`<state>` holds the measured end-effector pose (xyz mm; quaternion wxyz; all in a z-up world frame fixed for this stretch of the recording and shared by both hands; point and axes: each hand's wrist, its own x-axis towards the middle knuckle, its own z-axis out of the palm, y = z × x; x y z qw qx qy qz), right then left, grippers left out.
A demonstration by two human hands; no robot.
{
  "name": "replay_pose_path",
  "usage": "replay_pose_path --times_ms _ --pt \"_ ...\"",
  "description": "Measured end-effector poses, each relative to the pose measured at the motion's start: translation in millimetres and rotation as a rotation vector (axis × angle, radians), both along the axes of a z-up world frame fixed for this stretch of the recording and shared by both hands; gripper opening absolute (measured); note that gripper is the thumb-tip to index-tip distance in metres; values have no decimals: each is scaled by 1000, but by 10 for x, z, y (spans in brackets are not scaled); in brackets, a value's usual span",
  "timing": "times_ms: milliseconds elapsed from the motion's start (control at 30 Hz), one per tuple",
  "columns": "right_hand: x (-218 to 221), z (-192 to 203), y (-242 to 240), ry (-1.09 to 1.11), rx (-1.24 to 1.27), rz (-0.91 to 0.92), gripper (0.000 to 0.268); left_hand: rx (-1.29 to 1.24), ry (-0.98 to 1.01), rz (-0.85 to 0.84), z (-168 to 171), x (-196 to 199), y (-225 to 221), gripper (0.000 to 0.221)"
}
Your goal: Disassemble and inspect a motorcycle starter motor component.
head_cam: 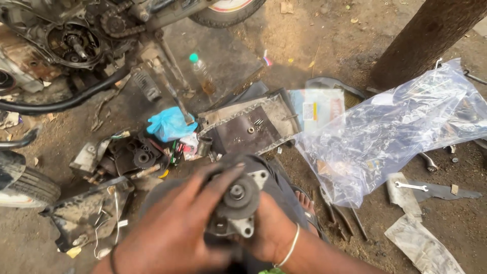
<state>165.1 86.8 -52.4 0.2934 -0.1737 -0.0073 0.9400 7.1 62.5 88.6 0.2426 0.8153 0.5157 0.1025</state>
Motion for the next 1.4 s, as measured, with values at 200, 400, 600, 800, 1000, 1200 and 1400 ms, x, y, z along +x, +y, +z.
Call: replay_pose_path --times_ms 200,400,600,800,1000,1200,1400 --pt "-12 284 -55 -211 26 191 32 338 -295 297 -119 -86 -411 96" --pt "-44 425 -14 -126 168 233 30 283 -799 588 -307 -255 -604 90" --pt "147 285 14 -210 163 113 25 167 -1416 934 -422 -409 -767 84" --pt "541 90 157 -506 174 -79 22 422 202 633 -646 -317 -840 97" --pt "629 103 191 -555 238 -172 24 527 -599 863 -440 -279 -1005 91" --pt "560 92 165 -569 171 -215 18 129 -329 1226 -635 -350 -852 104" --pt "640 133 124 -549 241 -180 21 300 -761 1003 -698 -489 -997 87"
